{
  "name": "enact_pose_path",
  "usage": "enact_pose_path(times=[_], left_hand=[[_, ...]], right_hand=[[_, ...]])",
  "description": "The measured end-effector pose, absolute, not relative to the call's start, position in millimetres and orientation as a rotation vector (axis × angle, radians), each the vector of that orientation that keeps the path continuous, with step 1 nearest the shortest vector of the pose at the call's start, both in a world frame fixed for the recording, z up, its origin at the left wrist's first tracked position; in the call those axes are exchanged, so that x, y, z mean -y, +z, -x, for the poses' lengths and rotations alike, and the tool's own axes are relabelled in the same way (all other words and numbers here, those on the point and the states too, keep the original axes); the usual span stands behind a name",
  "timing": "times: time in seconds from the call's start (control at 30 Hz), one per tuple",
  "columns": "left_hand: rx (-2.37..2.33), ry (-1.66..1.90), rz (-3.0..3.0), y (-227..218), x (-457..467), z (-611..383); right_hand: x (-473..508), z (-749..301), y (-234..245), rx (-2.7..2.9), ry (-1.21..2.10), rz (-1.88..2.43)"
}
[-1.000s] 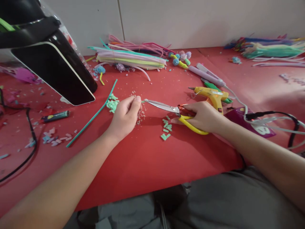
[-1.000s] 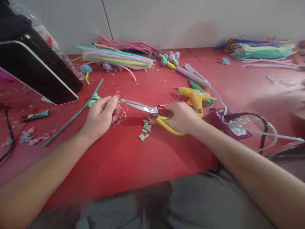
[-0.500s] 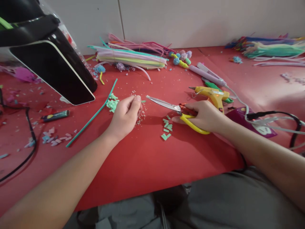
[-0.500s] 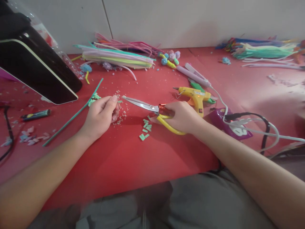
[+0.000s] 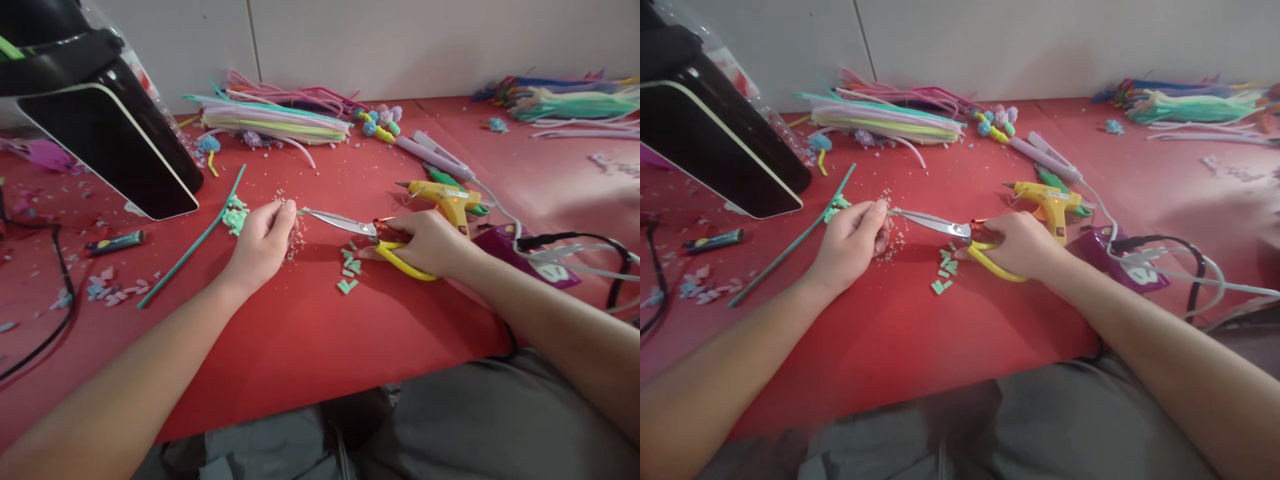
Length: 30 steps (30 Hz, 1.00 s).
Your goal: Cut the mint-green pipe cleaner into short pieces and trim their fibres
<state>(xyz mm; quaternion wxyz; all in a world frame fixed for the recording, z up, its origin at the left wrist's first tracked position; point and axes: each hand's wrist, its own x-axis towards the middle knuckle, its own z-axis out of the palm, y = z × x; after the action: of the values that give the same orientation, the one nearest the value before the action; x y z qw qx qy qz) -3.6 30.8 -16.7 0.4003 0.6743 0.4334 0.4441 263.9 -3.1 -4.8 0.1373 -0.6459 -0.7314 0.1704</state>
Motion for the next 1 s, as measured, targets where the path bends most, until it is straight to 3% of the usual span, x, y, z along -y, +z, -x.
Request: enact_pose_path(times=[0.3,0.43,0.7,0.83,1.0], left_hand=[[-1.106,1.122,-1.668,-6,-27,5],[-1.365,1.146,-1.948,16,-28,25],[-1.941,0.654,-2.198,33,-39,69],[-1.813,0.894,-2.277,33,-34,59],[-1.238,0.910,-2.463,23,-19,17]], right_hand=[[3,-261,0,2.072,0.535,1.863],[3,-262,1,2.092,0.558,1.859],[2,-264,-1,2.087,0.523,1.849],[0,-264,-1,2.039,0.561,1.822],[-2,-263,0,1.925,0.580,1.879]])
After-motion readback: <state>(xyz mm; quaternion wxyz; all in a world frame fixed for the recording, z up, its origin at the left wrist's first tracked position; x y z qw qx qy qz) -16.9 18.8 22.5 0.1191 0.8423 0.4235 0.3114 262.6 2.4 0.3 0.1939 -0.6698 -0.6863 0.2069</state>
